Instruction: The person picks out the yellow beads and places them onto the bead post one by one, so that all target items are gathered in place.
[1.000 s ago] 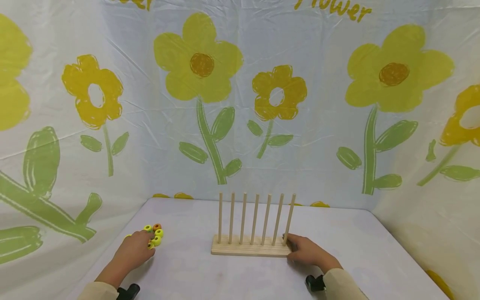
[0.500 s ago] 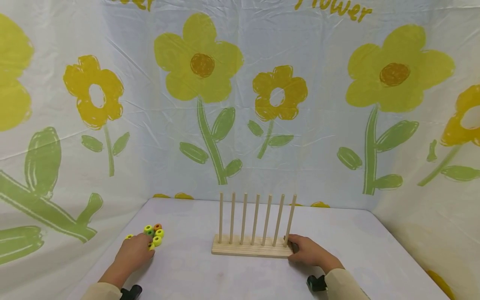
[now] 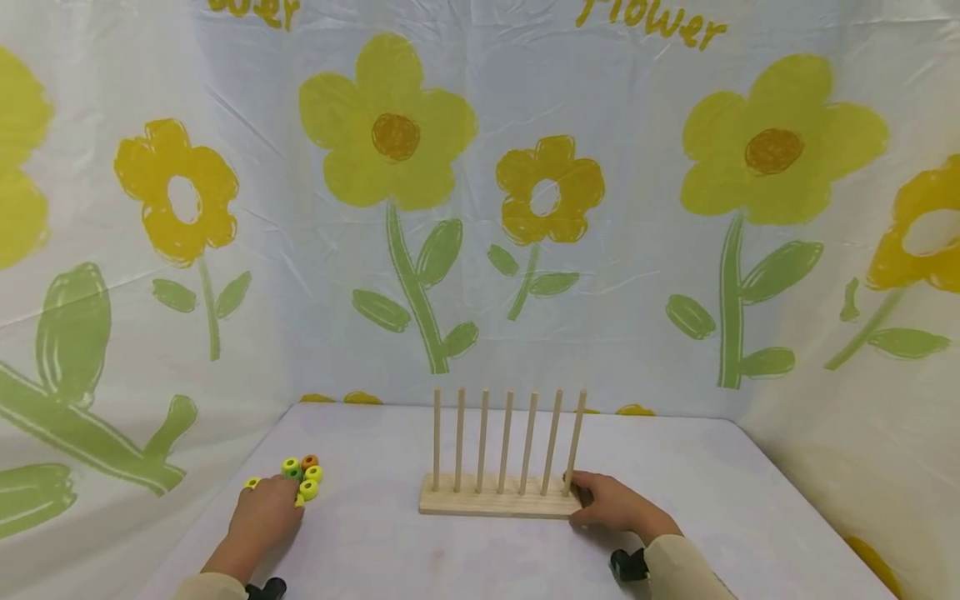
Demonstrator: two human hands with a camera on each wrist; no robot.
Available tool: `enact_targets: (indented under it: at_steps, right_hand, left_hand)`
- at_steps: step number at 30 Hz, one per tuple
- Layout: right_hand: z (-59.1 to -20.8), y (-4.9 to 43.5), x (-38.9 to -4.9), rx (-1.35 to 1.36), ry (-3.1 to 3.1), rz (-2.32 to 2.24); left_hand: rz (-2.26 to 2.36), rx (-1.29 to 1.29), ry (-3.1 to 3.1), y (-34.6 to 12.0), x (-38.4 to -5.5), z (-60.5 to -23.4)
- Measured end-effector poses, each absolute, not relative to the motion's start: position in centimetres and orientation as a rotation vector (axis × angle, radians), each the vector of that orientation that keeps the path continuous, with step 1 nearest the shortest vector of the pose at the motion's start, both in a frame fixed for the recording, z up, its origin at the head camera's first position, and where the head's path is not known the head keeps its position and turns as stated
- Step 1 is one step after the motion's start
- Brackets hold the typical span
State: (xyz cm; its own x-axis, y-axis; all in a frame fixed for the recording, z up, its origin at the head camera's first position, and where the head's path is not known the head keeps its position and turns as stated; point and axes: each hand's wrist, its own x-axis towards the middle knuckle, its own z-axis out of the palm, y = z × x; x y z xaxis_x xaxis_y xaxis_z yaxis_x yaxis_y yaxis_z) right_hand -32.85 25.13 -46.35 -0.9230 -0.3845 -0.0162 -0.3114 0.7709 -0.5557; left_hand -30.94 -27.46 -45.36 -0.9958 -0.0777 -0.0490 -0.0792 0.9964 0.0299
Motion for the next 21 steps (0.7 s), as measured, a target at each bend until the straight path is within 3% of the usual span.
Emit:
enact_targets:
  at_steps: [10, 21]
  right_hand:
    - [-46.4, 25.8, -32.9, -0.533, 2.791, -0.860]
    - [-46.2, 26.2, -33.1, -0.563, 2.774, -0.875]
  left_hand:
    - [0.106, -0.124, 3.098, -27.2, -30.6, -44.8]
    - [0.609, 0.058, 3.139, -25.7, -30.2, -42.4]
